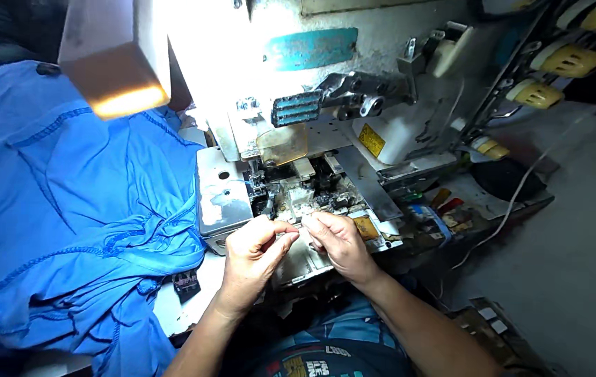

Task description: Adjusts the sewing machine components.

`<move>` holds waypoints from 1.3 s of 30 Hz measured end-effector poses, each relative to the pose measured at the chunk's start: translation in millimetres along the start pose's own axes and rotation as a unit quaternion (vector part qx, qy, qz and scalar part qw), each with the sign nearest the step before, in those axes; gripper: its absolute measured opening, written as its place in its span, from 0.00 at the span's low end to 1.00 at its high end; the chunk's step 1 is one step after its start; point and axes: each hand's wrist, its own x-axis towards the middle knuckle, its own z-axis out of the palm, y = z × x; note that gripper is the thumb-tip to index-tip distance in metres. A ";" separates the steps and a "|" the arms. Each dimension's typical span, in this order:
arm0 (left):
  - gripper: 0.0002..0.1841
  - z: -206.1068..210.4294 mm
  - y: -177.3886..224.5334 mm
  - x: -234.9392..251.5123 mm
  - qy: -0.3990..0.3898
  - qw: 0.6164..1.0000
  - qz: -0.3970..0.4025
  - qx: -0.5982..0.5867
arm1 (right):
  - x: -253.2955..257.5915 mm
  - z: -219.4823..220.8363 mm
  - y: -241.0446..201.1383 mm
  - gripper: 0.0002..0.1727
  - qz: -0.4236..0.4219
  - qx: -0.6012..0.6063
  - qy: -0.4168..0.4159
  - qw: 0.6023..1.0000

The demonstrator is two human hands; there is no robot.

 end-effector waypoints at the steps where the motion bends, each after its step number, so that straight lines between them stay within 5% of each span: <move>1: 0.06 1.3 1.1 0.7 0.001 1.000 -0.015 -0.005 | 0.4 1.2 -1.0 0.19 0.016 0.011 0.027 0.999; 5: 0.04 6.0 6.3 2.6 0.036 0.986 -0.118 -0.114 | 0.8 -5.9 -7.5 0.25 0.049 0.039 0.073 0.995; 8: 0.05 12.6 9.3 7.5 0.063 0.960 -0.173 -0.211 | 0.9 -8.6 -6.2 0.08 0.047 0.113 0.017 0.992; 14: 0.05 26.3 9.9 10.5 0.077 0.947 -0.172 -0.262 | 9.5 11.5 -4.3 0.06 0.084 0.300 0.069 0.948; 17: 0.04 22.0 9.9 5.1 0.057 0.976 -0.131 -0.166 | 9.5 8.5 0.5 0.06 0.036 0.216 0.076 0.973; 19: 0.08 16.4 12.8 1.6 0.050 0.995 -0.064 -0.053 | 7.7 2.7 0.9 0.03 -0.050 0.051 0.077 0.994; 24: 0.08 11.6 20.5 4.8 0.072 0.996 0.020 0.058 | 5.9 -2.8 -3.2 0.02 -0.216 -0.258 0.073 0.939; 32: 0.06 4.2 20.7 1.1 0.072 0.994 0.021 0.084 | 5.7 0.4 -11.4 0.03 -0.199 -0.176 0.032 0.964; 39: 0.04 -29.7 20.5 -2.6 0.185 0.975 0.023 0.118 | 34.8 1.7 -1.8 0.03 -0.304 -0.333 0.020 0.893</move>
